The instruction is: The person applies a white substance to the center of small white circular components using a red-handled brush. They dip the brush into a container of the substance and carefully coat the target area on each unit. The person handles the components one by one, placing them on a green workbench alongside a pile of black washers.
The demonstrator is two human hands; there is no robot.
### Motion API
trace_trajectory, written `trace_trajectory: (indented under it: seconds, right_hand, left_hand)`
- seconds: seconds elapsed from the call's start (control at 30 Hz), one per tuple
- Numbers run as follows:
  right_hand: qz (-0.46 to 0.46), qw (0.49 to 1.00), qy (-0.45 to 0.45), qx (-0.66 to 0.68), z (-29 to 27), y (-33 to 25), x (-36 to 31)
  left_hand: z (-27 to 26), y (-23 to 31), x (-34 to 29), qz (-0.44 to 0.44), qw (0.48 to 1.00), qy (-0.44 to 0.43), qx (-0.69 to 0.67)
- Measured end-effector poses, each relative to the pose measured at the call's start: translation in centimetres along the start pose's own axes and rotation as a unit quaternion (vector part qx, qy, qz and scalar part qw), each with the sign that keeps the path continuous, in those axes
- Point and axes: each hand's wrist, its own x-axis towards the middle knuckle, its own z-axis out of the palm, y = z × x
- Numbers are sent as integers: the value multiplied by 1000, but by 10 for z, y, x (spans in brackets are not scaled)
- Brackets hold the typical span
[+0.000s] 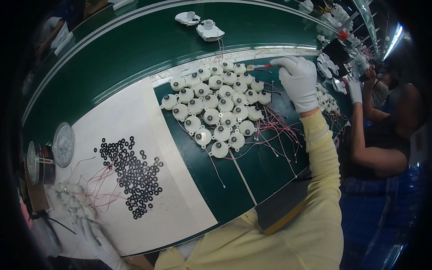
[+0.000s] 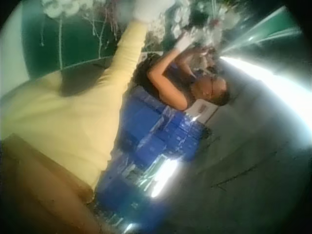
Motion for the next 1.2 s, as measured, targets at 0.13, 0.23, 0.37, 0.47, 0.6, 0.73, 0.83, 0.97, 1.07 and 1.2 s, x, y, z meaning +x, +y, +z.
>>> trace_trajectory:
  seconds: [0.13, 0.23, 0.37, 0.47, 0.6, 0.73, 0.83, 0.97, 1.07, 1.2]
  right_hand:
    - [-11, 1000, -11, -2, -7, -9, -2]
    - [-24, 1000, -2, -10, -4, -13, -1]
    - [-20, 1000, -8, -13, 0, -14, -5]
    - [-4, 1000, -16, -3, 0, -12, -9]
    - [-1, 1000, -11, -13, -3, -12, -12]
    - [-2, 1000, -13, -18, -6, -4, -17]
    - [5, 1000, -5, -3, -8, -3, -16]
    - [-10, 1000, 14, -8, -7, -14, -7]
    - [-21, 999, 11, -32, -6, -16, -7]
    - [-24, 999, -7, -40, -8, -12, -10]
  left_hand:
    - [3, -5, -3, -5, 1000, 6, -14]
    - [3, -4, 0, -7, 1000, 4, -6]
    - [3, 0, 1, -13, 1000, 7, 0]
    - [2, 0, -1, -1, 1000, 12, 3]
    - [2, 1, -1, -16, 1000, 10, -5]
    - [0, 7, 2, -35, 999, 3, 9]
    - [0, 5, 0, -32, 999, 6, 14]
    - [0, 7, 4, -24, 1000, 5, 1]
    - [-2, 8, 6, -12, 1000, 2, 2]
    - [-1, 6, 5, -10, 1000, 8, 0]
